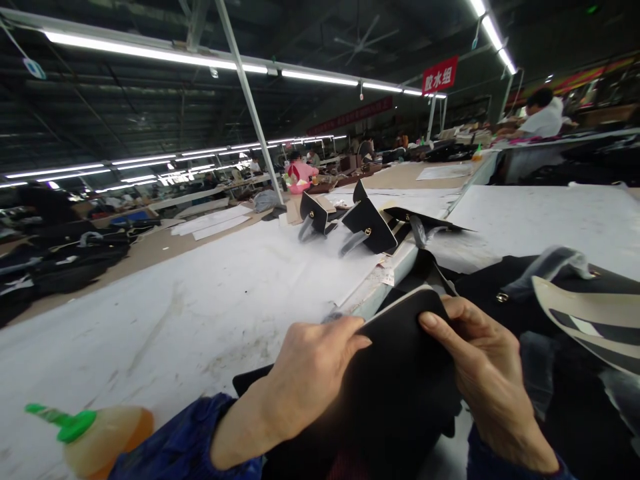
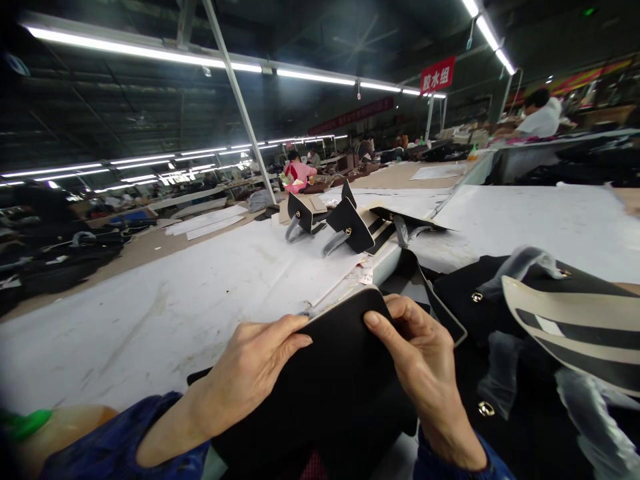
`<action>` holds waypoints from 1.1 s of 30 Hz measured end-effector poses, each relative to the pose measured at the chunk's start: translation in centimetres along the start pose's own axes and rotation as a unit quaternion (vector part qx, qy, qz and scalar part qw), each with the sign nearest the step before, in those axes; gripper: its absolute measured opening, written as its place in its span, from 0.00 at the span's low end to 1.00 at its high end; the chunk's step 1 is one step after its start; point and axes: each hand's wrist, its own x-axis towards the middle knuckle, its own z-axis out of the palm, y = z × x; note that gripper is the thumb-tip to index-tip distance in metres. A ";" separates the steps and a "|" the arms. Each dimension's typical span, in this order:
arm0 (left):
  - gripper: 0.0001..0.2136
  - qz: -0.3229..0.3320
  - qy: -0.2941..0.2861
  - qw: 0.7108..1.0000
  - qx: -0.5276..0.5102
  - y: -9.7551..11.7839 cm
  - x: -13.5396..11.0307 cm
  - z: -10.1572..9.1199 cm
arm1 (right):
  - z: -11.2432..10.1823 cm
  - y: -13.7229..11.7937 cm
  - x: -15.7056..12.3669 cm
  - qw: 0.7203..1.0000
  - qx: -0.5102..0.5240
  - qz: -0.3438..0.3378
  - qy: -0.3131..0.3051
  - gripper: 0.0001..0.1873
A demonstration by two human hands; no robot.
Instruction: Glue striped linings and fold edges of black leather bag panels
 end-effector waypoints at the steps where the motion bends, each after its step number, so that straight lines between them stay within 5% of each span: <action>1: 0.13 0.003 0.008 1.000 0.008 0.1 0.0 0.1 | 0.2 -0.2 -0.2 1.000 0.001 0.000 -0.011 0.16; 8: 0.11 0.021 0.043 0.996 0.078 0.3 -0.5 0.7 | 1.1 -0.3 -0.9 0.998 -0.038 -0.022 -0.049 0.15; 15: 0.12 -0.080 -0.039 0.996 -0.024 -0.2 -0.4 0.5 | 0.9 0.6 -1.3 0.981 -0.107 -0.162 -0.021 0.06; 23: 0.15 -0.028 -0.057 0.998 -0.010 -0.1 -0.8 1.1 | 0.9 0.0 -1.0 0.991 -0.077 -0.108 -0.031 0.10; 33: 0.12 0.037 0.006 0.999 0.020 0.2 -1.0 1.7 | 0.9 -0.3 -0.8 0.993 -0.030 -0.113 0.003 0.09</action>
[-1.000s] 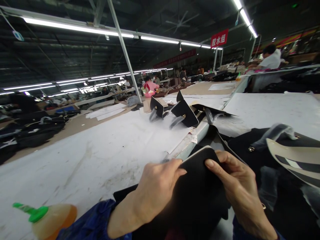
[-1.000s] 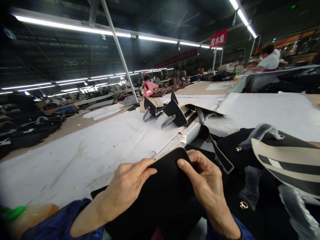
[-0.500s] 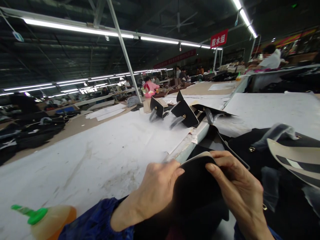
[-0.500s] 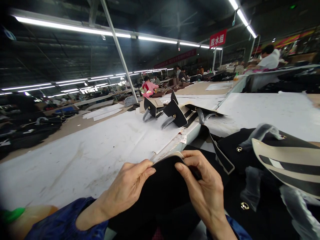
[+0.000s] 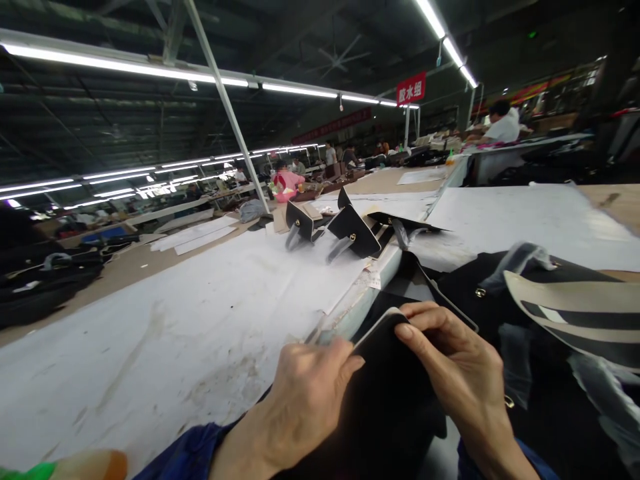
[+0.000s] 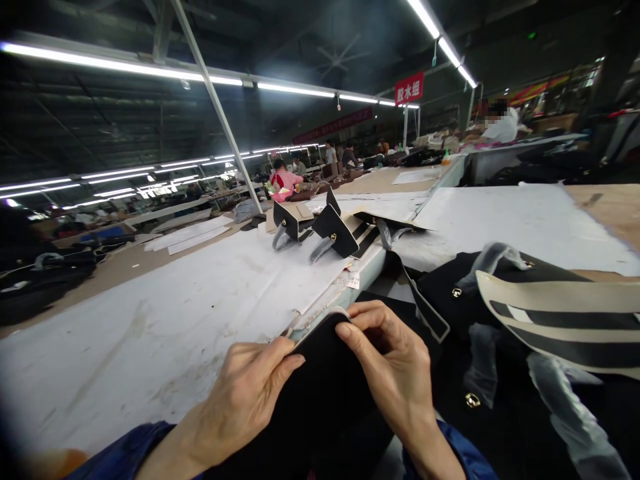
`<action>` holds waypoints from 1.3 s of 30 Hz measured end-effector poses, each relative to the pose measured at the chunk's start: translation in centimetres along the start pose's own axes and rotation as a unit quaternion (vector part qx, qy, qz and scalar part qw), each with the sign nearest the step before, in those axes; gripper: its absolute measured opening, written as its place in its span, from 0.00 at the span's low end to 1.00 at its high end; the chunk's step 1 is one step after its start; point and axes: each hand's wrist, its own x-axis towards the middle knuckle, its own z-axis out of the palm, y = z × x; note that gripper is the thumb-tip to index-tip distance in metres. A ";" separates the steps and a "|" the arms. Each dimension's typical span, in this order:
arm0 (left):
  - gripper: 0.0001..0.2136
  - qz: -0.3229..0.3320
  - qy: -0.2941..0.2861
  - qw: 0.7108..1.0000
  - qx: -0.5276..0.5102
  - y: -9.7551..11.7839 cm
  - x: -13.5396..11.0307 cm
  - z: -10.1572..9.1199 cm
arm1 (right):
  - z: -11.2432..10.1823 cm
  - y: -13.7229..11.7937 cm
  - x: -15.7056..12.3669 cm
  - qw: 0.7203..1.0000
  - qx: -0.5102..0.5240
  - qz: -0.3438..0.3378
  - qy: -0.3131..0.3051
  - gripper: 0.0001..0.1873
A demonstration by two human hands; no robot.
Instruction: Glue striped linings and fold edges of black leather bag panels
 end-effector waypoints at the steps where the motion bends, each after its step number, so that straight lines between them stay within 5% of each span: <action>1: 0.12 0.004 0.002 1.000 -0.002 0.0 0.0 -0.1 | -0.1 -0.1 0.1 1.000 -0.002 0.006 -0.004 0.10; 7: 0.10 0.023 0.004 1.000 -0.012 0.1 -0.1 -0.1 | -0.1 -0.1 -0.2 0.999 -0.014 -0.038 0.004 0.11; 15: 0.13 -0.013 -0.011 1.000 0.001 -0.1 -0.5 0.2 | 0.4 -0.1 -1.2 0.953 -0.192 -0.231 0.044 0.09; 22: 0.13 0.022 -0.014 0.999 -0.029 -0.1 -0.3 0.0 | 0.2 -0.4 -0.8 0.996 -0.056 -0.064 0.002 0.13; 27: 0.13 0.044 -0.017 0.999 -0.018 -0.4 -0.1 0.0 | 0.2 -0.1 -0.2 1.000 0.016 0.010 0.025 0.09; 34: 0.12 0.044 -0.034 0.998 -0.018 -1.0 0.0 -0.3 | -1.1 -0.4 0.4 0.989 -0.098 0.008 -0.109 0.07; 39: 0.14 -0.053 -0.116 0.990 -0.051 -0.9 0.2 -1.0 | -0.6 -0.8 0.0 0.985 -0.138 -0.036 -0.095 0.14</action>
